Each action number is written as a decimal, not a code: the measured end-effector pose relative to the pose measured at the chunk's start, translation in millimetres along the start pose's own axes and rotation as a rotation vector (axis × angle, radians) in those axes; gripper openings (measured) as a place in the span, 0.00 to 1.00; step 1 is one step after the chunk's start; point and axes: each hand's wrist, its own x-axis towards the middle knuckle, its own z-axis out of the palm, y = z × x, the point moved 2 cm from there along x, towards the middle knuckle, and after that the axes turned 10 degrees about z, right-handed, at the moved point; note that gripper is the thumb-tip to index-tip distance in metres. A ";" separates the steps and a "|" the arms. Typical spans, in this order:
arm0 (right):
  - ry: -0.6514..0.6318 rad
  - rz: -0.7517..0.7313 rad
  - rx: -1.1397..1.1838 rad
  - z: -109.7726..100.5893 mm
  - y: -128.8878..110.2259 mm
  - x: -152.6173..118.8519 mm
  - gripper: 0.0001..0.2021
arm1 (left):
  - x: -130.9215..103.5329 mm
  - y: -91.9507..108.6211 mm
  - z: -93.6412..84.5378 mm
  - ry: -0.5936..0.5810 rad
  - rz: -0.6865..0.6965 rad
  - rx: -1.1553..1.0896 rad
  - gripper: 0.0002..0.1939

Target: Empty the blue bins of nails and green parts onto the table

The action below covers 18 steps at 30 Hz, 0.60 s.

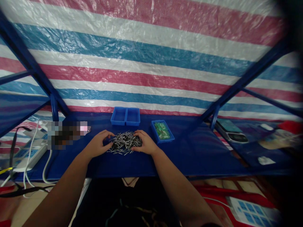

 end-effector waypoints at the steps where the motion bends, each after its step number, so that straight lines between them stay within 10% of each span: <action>1: 0.001 0.003 0.003 0.0 0.5 0.0 0.35 | -7.6 2.7 0.2 -0.018 -0.035 0.038 0.19; 8: 0.000 0.005 0.050 -1.3 2.4 1.4 0.33 | -41.7 16.6 -0.1 -0.126 -0.214 0.126 0.16; 18: 0.015 0.009 0.075 -2.8 1.1 1.8 0.31 | -25.6 14.0 14.5 -0.123 -0.204 0.083 0.08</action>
